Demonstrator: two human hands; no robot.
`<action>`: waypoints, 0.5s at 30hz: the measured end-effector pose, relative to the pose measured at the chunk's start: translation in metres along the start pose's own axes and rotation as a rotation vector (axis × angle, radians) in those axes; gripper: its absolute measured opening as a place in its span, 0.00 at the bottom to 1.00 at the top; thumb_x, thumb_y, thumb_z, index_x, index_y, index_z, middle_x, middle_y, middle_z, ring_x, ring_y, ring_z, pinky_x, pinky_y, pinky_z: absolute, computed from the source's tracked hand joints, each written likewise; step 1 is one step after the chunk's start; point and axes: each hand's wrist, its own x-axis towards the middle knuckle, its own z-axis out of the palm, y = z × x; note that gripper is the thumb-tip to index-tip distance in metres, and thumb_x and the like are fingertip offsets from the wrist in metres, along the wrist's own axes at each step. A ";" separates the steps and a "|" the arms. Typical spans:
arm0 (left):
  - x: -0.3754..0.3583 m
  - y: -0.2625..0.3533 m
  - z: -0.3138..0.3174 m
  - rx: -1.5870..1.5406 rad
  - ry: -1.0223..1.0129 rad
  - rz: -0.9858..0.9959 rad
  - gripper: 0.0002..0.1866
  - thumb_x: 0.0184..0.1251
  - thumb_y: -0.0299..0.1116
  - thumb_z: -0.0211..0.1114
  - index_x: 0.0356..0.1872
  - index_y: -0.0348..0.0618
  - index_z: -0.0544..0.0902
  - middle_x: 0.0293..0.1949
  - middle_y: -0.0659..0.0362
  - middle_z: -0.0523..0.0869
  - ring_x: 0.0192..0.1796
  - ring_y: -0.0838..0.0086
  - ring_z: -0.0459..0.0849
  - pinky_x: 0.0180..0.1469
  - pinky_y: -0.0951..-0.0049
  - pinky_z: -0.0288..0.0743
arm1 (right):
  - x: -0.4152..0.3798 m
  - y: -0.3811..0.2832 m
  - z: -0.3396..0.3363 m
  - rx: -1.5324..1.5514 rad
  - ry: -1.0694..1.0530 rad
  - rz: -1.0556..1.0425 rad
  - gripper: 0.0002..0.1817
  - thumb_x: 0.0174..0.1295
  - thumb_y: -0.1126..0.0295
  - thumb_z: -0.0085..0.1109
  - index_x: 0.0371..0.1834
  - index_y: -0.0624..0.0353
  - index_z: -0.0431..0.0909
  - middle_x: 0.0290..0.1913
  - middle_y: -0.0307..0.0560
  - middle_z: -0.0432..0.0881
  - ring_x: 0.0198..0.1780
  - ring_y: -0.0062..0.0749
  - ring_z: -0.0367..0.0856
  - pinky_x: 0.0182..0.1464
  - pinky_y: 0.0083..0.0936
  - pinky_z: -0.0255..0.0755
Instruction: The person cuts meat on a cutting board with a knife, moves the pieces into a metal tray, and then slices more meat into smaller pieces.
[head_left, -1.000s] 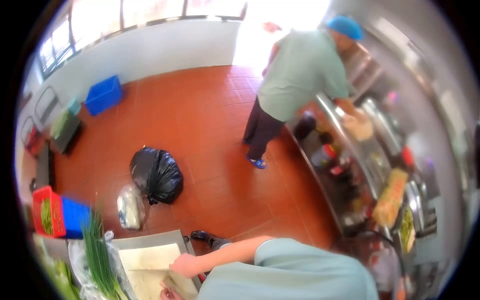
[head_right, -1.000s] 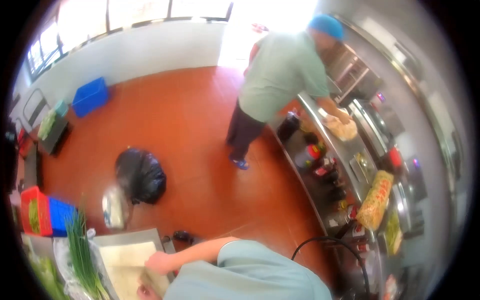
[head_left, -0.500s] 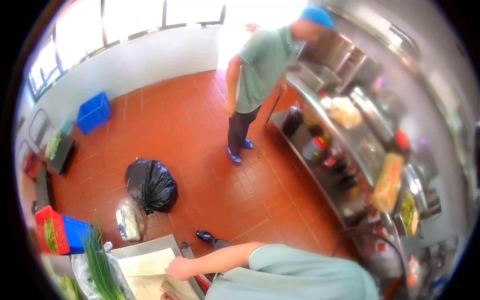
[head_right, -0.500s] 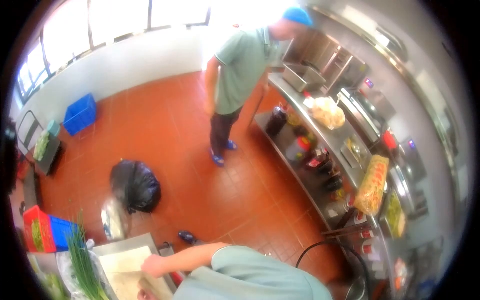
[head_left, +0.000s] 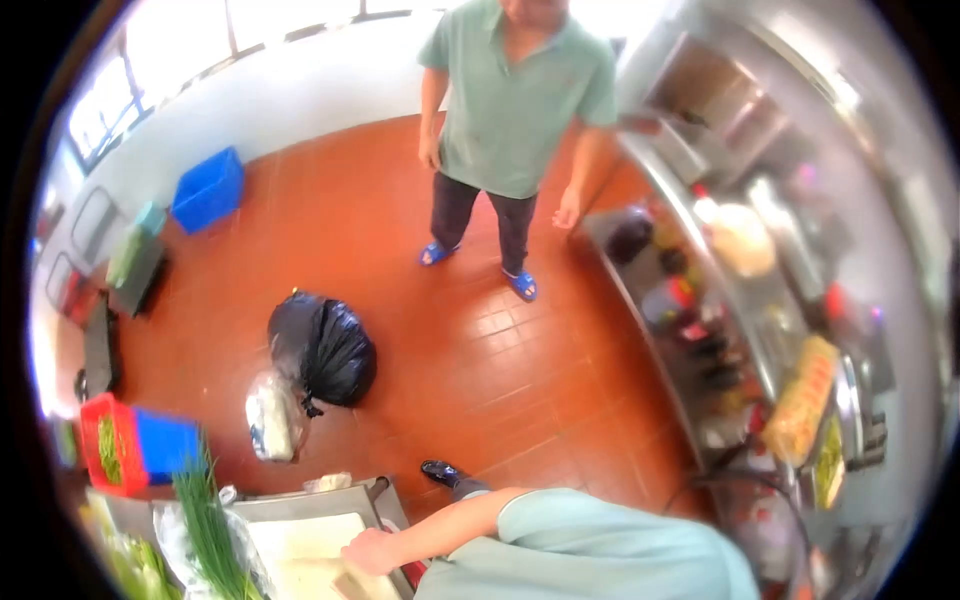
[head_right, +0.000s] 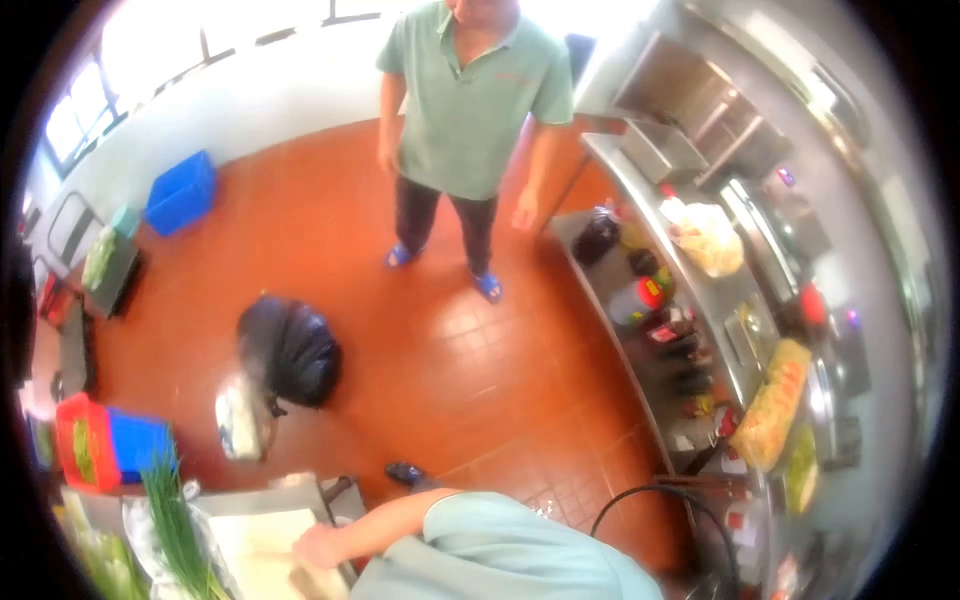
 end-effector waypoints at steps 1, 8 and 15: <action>0.015 0.027 -0.010 -0.092 -0.025 0.111 0.27 0.69 0.55 0.70 0.47 0.36 0.86 0.43 0.40 0.86 0.45 0.44 0.84 0.49 0.43 0.77 | 0.000 -0.002 -0.005 0.013 -0.038 0.030 0.16 0.62 0.67 0.60 0.48 0.67 0.82 0.43 0.68 0.90 0.47 0.59 0.91 0.46 0.52 0.85; 0.002 0.082 -0.096 -0.292 -0.047 -0.256 0.22 0.56 0.34 0.72 0.53 0.39 0.84 0.49 0.45 0.85 0.55 0.47 0.83 0.60 0.51 0.77 | -0.007 -0.011 -0.020 -0.063 -0.136 0.040 0.13 0.70 0.63 0.53 0.46 0.57 0.84 0.44 0.62 0.90 0.48 0.58 0.91 0.46 0.52 0.85; -0.039 0.075 -0.069 -0.363 0.038 -0.220 0.25 0.53 0.36 0.77 0.54 0.46 0.83 0.54 0.52 0.85 0.63 0.50 0.78 0.65 0.49 0.73 | -0.030 -0.016 0.008 -0.080 -0.099 0.212 0.13 0.69 0.65 0.54 0.47 0.64 0.77 0.42 0.67 0.88 0.47 0.66 0.87 0.52 0.57 0.79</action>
